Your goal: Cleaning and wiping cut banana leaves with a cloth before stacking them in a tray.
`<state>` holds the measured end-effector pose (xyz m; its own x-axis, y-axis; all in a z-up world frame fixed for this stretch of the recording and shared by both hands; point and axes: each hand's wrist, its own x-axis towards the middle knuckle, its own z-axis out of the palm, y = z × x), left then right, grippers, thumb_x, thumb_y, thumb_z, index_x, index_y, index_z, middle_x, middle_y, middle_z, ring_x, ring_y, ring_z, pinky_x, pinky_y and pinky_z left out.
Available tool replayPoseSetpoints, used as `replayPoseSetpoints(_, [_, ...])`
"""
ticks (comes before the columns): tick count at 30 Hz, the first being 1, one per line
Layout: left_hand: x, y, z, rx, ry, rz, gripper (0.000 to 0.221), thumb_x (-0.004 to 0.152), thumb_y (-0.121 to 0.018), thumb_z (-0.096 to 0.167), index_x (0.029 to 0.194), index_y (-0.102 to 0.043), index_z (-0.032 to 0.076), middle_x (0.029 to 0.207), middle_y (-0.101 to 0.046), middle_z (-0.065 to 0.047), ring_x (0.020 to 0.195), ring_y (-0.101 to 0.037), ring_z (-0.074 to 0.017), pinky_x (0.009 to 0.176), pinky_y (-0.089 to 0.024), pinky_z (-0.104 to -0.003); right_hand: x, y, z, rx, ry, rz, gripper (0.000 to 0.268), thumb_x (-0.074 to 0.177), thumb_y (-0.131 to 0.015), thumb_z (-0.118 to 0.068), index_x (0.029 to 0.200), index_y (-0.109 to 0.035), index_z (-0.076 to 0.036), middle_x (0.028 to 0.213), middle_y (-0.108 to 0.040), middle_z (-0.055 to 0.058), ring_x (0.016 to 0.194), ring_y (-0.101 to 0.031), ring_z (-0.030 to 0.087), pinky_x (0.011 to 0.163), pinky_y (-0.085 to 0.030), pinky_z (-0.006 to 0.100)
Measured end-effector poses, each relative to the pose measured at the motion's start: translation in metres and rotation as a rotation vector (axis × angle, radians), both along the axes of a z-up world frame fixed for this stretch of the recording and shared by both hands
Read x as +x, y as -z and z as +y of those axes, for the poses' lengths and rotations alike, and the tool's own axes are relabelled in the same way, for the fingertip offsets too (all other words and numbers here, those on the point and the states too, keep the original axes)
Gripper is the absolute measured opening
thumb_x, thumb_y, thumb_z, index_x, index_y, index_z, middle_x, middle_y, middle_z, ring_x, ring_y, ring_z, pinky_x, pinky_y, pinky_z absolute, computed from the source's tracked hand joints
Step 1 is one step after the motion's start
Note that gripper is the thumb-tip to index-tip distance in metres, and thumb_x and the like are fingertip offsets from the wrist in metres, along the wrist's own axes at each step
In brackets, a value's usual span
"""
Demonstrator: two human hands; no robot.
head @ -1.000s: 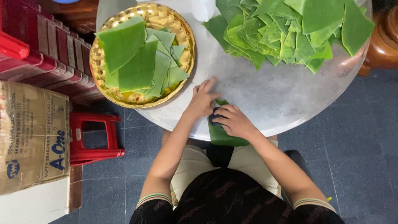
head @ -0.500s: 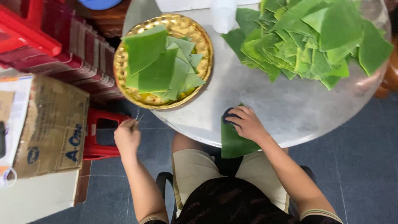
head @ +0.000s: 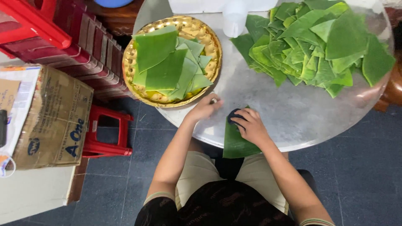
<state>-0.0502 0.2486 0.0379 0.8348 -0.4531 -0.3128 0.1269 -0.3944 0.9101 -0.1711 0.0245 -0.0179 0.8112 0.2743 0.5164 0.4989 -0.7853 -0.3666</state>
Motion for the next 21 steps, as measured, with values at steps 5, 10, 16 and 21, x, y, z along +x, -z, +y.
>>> replayPoseSetpoints(5, [0.082,-0.006,-0.057,0.097,0.084,-0.044,0.051,0.094,-0.058,0.039,0.124,-0.064,-0.002,0.100,-0.062,-0.032,0.070,-0.065,-0.0346,0.038,-0.059,-0.043,0.003,-0.001,-0.002,0.021,-0.022,-0.042,0.023,0.095,-0.065,-0.008,0.111,-0.077,-0.019,0.125,-0.067,0.004,0.123,-0.057,0.030,0.095,-0.042,0.041])
replayPoseSetpoints(10, [0.107,-0.077,-0.080,0.186,0.043,-0.171,0.108,0.095,-0.071,0.048,0.165,0.007,0.021,0.167,0.002,-0.033,0.151,-0.023,-0.0510,0.123,-0.022,-0.056,0.002,0.001,-0.001,0.048,-0.013,-0.041,0.024,0.095,-0.064,-0.008,0.111,-0.077,-0.020,0.123,-0.068,0.002,0.122,-0.058,0.029,0.095,-0.042,0.040])
replayPoseSetpoints(16, [0.069,-0.031,-0.080,0.371,0.111,-0.802,0.050,0.092,-0.066,0.012,0.142,-0.060,0.014,0.152,-0.041,-0.025,0.135,-0.050,-0.0467,0.105,-0.047,-0.062,0.006,-0.002,-0.005,0.064,-0.045,-0.013,0.023,0.096,-0.064,-0.011,0.113,-0.077,-0.020,0.126,-0.068,0.003,0.122,-0.057,0.030,0.094,-0.042,0.041])
replayPoseSetpoints(21, [0.005,0.038,-0.027,0.441,0.300,-0.899,0.024,0.081,-0.076,0.022,0.105,-0.076,0.025,0.144,-0.050,-0.006,0.138,-0.038,-0.0325,0.104,-0.037,-0.059,0.031,0.003,-0.020,0.045,-0.122,-0.076,0.020,0.089,-0.071,-0.009,0.107,-0.076,-0.017,0.122,-0.068,0.006,0.117,-0.060,0.035,0.090,-0.046,0.047])
